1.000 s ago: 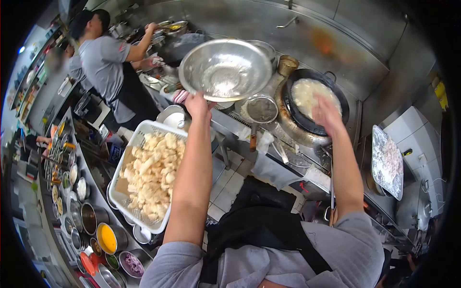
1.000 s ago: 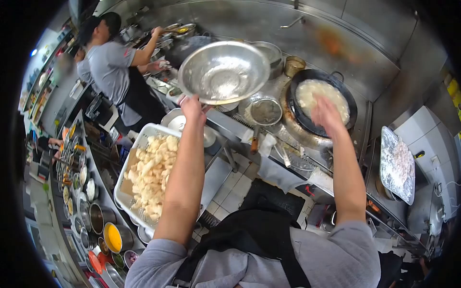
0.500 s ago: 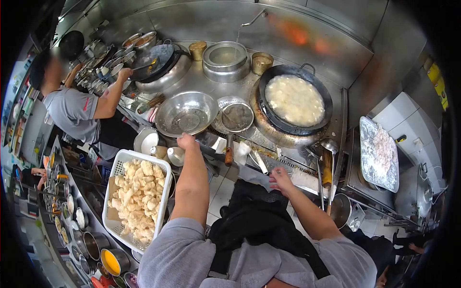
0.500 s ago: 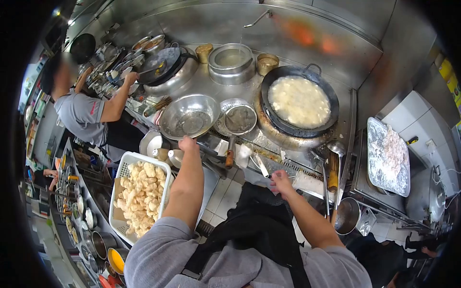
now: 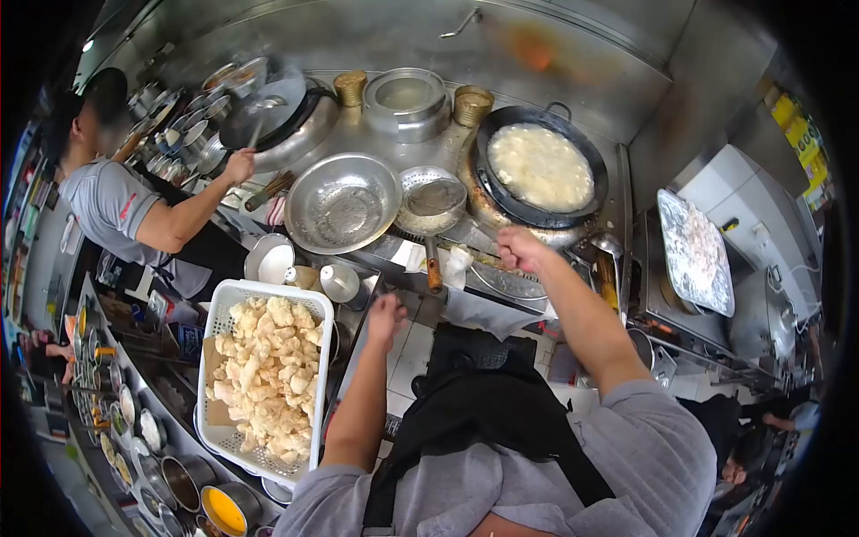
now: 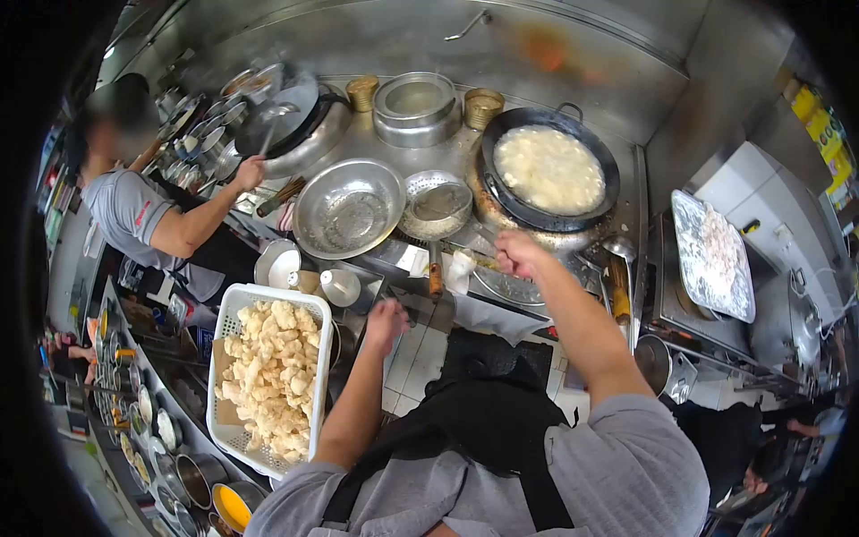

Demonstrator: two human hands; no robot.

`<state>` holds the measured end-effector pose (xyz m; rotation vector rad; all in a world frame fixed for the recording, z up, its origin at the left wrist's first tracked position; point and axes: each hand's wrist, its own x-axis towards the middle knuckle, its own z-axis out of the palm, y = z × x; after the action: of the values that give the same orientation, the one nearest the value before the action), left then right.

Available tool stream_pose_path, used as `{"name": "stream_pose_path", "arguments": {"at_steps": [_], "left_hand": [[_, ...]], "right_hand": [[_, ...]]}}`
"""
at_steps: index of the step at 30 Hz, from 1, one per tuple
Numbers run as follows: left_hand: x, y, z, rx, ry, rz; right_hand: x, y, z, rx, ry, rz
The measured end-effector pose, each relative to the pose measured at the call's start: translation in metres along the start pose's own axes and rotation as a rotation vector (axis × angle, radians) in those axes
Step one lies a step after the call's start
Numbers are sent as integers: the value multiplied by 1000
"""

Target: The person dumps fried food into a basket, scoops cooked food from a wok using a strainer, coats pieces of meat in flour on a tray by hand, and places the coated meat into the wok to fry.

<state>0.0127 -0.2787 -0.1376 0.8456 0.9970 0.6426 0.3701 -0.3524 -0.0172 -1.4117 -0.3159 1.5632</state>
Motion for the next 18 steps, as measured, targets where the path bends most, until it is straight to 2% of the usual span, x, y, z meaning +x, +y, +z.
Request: {"name": "stream_pose_path", "arguments": {"at_steps": [2,3,5,6,7,8,10,11,13,14,15,17,18], "left_hand": [[-33,-37,-23,113,-33,-103],[-42,-63,-39,174,-47,-142],[-64,-114,-70,342,-52,-198],[-72,-146,-93,411,-46,-197],[-65,-200,-135,624,-81,-78],[-91,-192,-139,841,-169,140],[-139,-172,-141,1035,-94,-143],[-135,-189,-173,1101,-397,237],[-124,-253,-236,1126,-706,629],[-133,-250,-245,1143,-645,551],[-139,-238,-240,1130,-508,310],[-146,-216,-225,920,-97,-268],[-144,-214,-220,800,56,-424]], "right_hand": [[-30,-20,13,-174,55,-64],[-53,-25,20,-161,82,-75],[-100,-22,25,-342,197,-227],[-112,-13,15,-395,222,-347],[-130,-6,9,-387,250,-355],[-151,0,6,-276,281,-439],[-182,7,1,-172,383,-571],[-192,9,-5,-179,458,-618],[-199,-2,-31,-126,544,-542],[-197,-14,-50,-248,664,-540],[-190,-28,-78,-370,783,-532],[-143,-52,-192,-1254,1259,-823],[-155,-80,-185,-1298,1282,-607]]}}
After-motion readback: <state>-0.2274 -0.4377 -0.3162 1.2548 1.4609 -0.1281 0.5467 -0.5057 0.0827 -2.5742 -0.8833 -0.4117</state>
